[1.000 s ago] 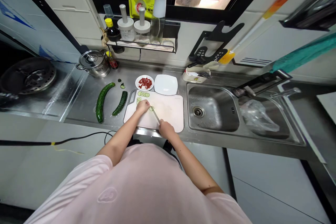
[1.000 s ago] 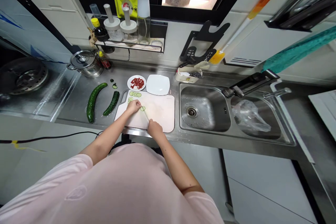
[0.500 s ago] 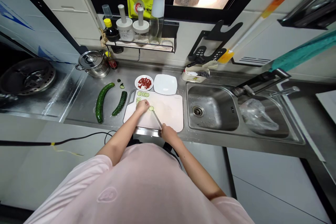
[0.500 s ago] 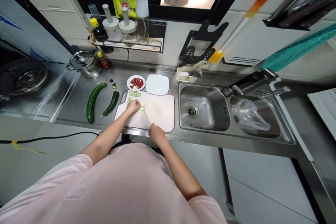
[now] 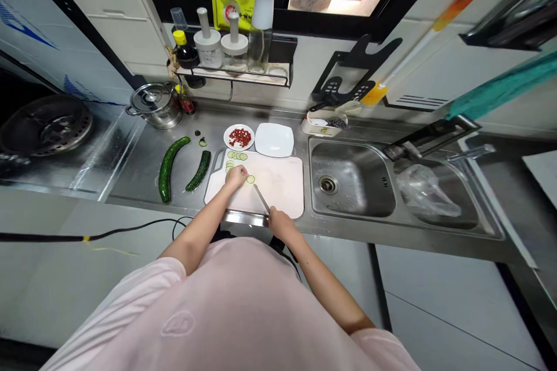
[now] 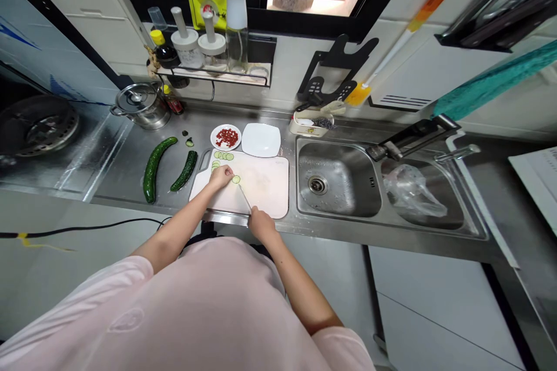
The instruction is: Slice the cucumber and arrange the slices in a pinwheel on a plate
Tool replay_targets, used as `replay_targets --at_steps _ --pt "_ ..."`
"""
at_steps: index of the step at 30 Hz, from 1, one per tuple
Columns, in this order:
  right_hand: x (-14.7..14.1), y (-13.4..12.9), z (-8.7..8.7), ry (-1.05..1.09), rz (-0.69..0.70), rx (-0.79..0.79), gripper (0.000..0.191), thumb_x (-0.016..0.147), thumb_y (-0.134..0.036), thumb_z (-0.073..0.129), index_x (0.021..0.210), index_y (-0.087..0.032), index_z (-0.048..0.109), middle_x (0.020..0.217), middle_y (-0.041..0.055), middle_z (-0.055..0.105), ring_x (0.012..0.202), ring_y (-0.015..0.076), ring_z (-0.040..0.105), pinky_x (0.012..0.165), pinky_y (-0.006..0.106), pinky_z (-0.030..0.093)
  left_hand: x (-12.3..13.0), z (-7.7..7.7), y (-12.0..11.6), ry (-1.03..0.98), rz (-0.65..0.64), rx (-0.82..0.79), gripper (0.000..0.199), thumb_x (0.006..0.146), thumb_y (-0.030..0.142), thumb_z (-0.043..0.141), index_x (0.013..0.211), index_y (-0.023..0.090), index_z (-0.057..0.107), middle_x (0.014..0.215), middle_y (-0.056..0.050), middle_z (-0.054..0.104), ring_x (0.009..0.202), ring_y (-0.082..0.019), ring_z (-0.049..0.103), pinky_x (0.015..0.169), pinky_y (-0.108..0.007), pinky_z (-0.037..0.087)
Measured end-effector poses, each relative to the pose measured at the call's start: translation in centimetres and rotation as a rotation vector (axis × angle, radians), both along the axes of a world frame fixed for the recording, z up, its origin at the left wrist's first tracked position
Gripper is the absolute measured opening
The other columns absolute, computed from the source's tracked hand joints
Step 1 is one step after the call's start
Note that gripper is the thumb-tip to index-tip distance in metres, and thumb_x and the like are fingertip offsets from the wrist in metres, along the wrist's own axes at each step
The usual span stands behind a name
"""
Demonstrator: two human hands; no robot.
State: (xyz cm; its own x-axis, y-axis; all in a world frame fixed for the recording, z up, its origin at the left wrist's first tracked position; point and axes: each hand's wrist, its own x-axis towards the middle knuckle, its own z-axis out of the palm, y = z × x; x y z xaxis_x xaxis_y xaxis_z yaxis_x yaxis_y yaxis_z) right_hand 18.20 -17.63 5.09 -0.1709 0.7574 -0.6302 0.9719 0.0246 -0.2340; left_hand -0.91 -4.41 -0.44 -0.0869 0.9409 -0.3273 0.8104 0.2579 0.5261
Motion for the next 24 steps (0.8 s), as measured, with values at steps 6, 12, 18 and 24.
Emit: replay_targets --at_steps 6,12,18,24 --pt "0.6 -0.1 0.0 0.024 -0.013 0.012 0.019 0.092 -0.021 0.036 0.104 -0.016 0.05 0.097 0.0124 0.065 0.088 0.0209 0.062 0.064 0.025 0.035 0.0 -0.3 -0.8 0.026 -0.054 0.073 0.016 0.083 0.026 0.052 0.091 0.02 0.064 0.09 -0.004 0.066 0.086 -0.017 0.059 0.077 -0.025 0.042" --pt "1.8 0.5 -0.3 -0.004 -0.127 0.149 0.024 0.095 -0.026 0.029 0.108 -0.017 0.047 0.093 0.0105 0.065 0.087 0.0218 0.062 0.065 0.026 0.035 0.1 -1.1 -3.0 0.031 -0.139 0.245 0.03 0.087 0.029 0.047 0.112 0.019 0.061 0.104 -0.009 0.059 0.096 -0.019 0.056 0.088 -0.028 0.041" --pt "2.8 1.6 -1.1 -0.058 -0.249 0.184 0.03 0.096 -0.032 0.03 0.12 -0.017 0.04 0.097 0.0115 0.065 0.091 0.0227 0.061 0.069 0.027 0.036 0.9 -0.4 -4.3 0.081 -0.177 0.252 0.035 0.088 0.032 0.049 0.119 0.021 0.059 0.106 -0.009 0.053 0.104 -0.021 0.052 0.094 -0.029 0.039" --pt "2.7 1.9 -1.6 -0.057 -0.276 0.181 0.029 0.097 -0.032 0.027 0.116 -0.017 0.043 0.096 0.0104 0.065 0.091 0.0219 0.061 0.07 0.027 0.036 1.3 -0.3 -3.9 0.094 -0.15 0.24 0.027 0.087 0.031 0.05 0.109 0.022 0.064 0.105 -0.008 0.055 0.101 -0.02 0.053 0.09 -0.028 0.041"
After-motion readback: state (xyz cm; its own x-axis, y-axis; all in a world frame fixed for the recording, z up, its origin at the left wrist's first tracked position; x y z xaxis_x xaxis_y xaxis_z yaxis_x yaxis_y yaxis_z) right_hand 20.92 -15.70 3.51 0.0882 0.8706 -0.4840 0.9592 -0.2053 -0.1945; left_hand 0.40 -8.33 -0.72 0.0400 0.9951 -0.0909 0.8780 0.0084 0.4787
